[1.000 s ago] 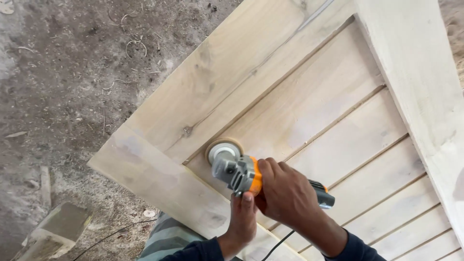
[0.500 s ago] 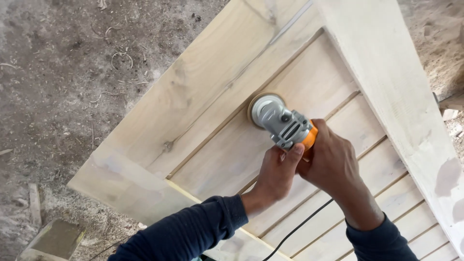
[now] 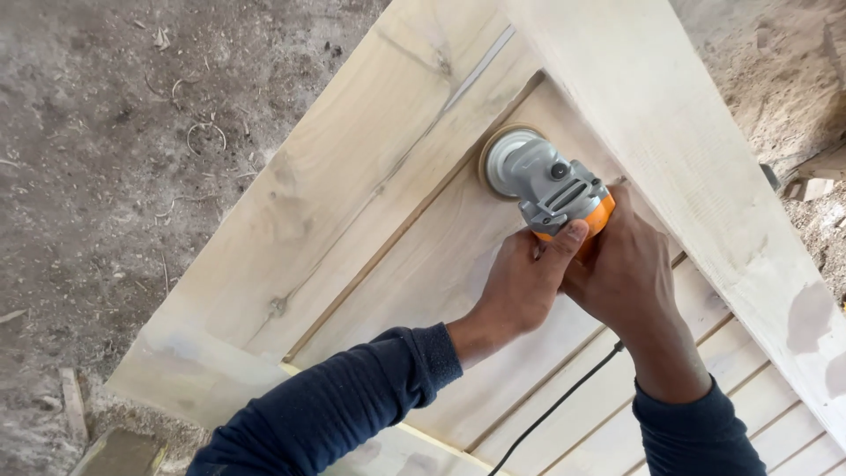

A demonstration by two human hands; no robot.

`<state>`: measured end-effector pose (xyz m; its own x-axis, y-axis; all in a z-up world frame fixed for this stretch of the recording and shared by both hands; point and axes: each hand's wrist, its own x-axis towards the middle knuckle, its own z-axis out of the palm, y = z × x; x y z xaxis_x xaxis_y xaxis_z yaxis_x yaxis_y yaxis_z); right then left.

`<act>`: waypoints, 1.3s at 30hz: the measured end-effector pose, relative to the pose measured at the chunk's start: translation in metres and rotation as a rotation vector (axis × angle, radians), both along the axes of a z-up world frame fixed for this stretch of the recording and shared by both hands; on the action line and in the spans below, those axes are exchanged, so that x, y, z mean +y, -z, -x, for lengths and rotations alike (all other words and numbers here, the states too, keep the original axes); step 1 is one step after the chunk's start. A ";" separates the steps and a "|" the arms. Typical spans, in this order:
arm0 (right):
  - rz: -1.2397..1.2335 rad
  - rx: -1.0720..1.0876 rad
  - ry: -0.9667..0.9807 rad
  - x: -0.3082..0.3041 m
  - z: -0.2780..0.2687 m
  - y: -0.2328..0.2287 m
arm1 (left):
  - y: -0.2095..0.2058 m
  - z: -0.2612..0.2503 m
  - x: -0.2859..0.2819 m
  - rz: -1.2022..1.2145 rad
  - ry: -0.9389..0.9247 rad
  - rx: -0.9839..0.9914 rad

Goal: Sanding the surface of a wooden door using an electric disc sander.

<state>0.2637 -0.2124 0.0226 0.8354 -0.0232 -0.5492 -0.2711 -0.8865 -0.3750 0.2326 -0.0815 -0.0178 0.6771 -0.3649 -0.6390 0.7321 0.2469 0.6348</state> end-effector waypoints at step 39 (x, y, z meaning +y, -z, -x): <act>0.079 -0.006 0.252 -0.059 0.080 -0.001 | -0.004 0.037 -0.056 -0.027 0.360 -0.013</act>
